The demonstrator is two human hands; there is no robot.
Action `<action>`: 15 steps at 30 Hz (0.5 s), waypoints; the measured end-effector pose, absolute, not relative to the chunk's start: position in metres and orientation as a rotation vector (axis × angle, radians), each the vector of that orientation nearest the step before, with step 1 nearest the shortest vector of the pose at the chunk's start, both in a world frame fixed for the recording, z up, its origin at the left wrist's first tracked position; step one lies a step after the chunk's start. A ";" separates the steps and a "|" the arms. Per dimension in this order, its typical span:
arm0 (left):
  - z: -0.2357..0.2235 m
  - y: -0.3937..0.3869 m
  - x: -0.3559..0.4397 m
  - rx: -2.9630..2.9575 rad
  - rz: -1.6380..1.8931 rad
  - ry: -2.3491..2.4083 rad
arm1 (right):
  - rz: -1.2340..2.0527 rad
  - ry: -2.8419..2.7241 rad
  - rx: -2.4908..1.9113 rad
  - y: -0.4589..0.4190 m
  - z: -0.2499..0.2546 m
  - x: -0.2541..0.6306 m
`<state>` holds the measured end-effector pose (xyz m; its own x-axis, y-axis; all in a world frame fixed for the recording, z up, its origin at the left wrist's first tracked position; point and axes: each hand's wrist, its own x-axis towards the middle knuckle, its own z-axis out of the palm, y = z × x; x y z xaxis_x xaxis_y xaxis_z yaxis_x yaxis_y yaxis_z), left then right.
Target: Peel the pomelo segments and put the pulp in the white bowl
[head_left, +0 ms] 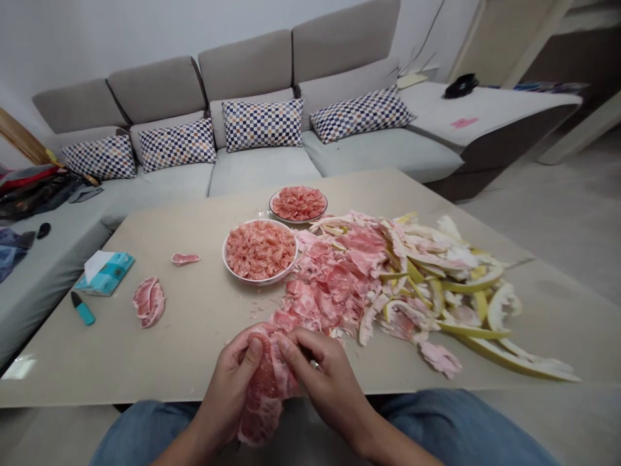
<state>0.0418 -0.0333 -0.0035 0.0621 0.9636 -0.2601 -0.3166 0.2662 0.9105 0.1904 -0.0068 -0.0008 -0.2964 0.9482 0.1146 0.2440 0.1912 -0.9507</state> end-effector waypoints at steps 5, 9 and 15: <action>-0.002 -0.035 0.048 0.740 1.171 1.106 | 1.045 -1.716 -1.137 -0.010 -0.001 0.187; -0.001 -0.036 0.050 0.732 1.156 1.110 | 0.911 -1.780 -1.125 -0.015 -0.002 0.183; 0.002 -0.013 0.012 0.488 1.473 1.170 | 0.753 -1.528 -1.264 -0.004 0.016 0.227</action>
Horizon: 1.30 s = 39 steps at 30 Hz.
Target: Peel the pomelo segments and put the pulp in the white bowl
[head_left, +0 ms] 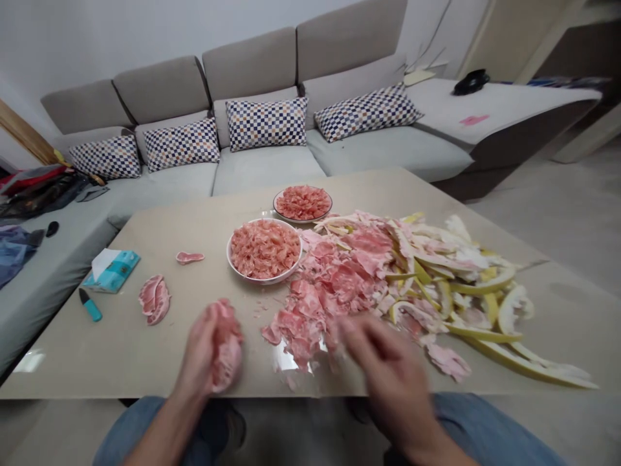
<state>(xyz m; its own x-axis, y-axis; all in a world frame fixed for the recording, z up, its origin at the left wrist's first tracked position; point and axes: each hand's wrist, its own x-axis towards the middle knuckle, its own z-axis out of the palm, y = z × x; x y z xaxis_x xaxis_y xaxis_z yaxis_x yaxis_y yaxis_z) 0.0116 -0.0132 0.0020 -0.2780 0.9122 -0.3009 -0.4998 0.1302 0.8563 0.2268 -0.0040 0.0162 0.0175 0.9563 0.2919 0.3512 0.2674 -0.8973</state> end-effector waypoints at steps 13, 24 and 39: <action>-0.001 -0.014 0.035 0.633 1.338 1.299 | 0.546 -2.204 -1.362 0.018 -0.026 0.232; -0.009 -0.021 0.038 0.877 1.358 1.468 | 0.773 -2.171 -1.278 -0.008 -0.009 0.185; -0.002 -0.031 0.044 0.822 1.006 1.058 | 1.112 -1.868 -1.030 -0.002 -0.006 0.192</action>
